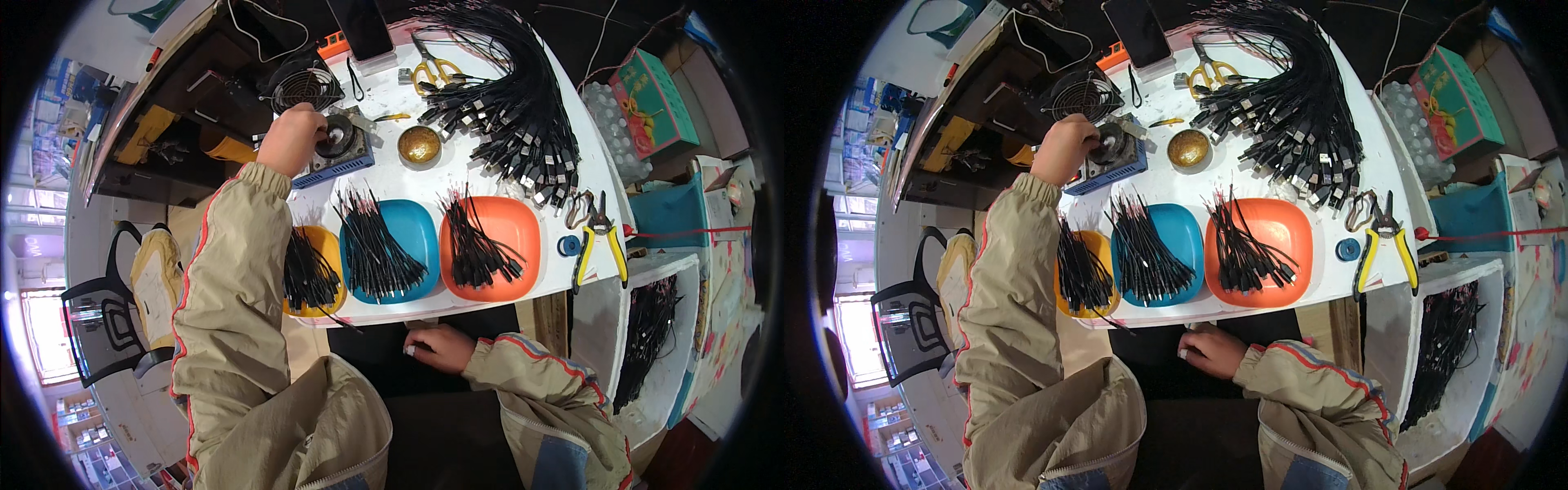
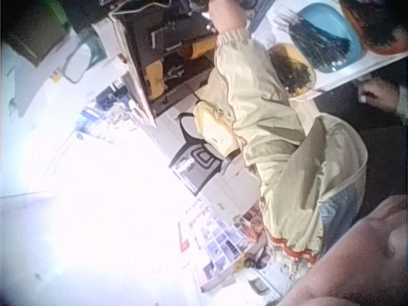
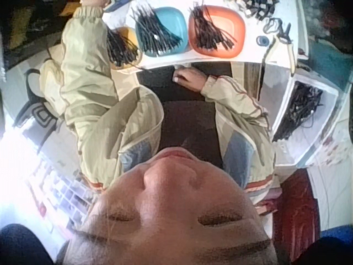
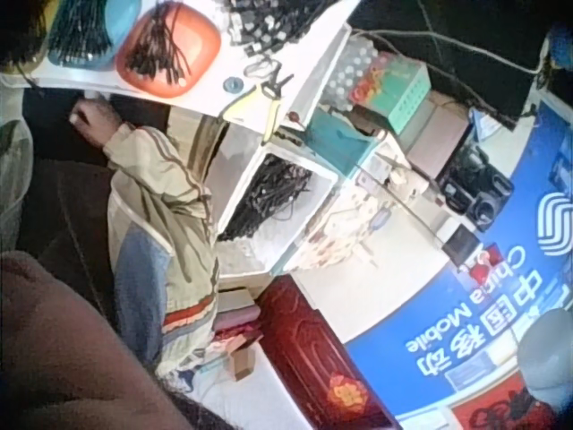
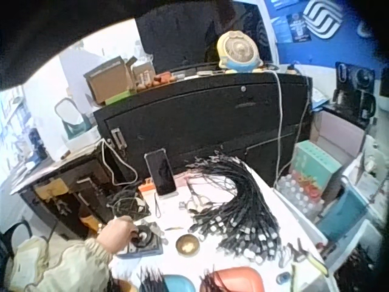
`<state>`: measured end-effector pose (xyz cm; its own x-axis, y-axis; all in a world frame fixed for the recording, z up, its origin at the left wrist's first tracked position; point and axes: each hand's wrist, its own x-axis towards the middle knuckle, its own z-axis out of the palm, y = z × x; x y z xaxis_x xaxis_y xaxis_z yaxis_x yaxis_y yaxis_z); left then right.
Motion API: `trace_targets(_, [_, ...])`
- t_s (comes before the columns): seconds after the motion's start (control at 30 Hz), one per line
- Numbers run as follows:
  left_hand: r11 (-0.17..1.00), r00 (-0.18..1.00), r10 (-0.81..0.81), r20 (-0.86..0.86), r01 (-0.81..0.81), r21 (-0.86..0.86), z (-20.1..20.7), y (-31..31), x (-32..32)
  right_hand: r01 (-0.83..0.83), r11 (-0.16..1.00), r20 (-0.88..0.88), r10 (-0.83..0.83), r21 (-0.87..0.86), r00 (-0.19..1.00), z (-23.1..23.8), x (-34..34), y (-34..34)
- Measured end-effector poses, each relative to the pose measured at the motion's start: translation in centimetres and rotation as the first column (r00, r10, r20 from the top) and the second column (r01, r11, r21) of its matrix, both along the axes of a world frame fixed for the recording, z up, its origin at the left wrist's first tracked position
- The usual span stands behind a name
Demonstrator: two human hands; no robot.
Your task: The person repeatedly picks small black wire assemblies from trays, inserts a white connector onto the wire ends, and places the finished units into a drawer. The process is repeated continuously throughout the clip.
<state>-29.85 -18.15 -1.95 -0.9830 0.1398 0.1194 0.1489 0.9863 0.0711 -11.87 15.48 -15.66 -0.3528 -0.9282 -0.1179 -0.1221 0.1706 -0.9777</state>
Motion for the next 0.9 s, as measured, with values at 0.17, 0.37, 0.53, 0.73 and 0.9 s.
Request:
trace_targets(0.17, [0.947,0.983,0.015,-0.185,0.045,0.318,2.7,2.5,4.0,0.013,1.0,0.059,-0.014,0.012,0.998,-0.1,0.4,0.3])
trace_targets(0.37, [0.788,0.946,0.071,-0.318,0.142,0.599,7.8,10.4,15.8,-0.015,0.994,-0.141,0.0,-0.107,0.99,5.3,-0.8,1.6])
trace_targets(0.53, [0.137,0.967,0.171,-0.188,0.166,0.977,7.9,18.7,23.4,0.225,0.897,-0.433,-0.388,-0.381,0.813,13.3,-0.8,2.5])
trace_targets(0.73, [-0.36,0.955,-0.088,-0.283,0.234,0.903,7.0,26.0,24.6,0.374,0.892,0.016,-0.382,-0.253,0.924,17.3,3.5,6.5])
trace_targets(0.9, [-0.201,0.98,-0.176,-0.098,0.062,0.978,6.9,27.8,24.3,0.716,0.589,-0.02,-0.777,-0.375,0.629,23.5,4.8,18.5])
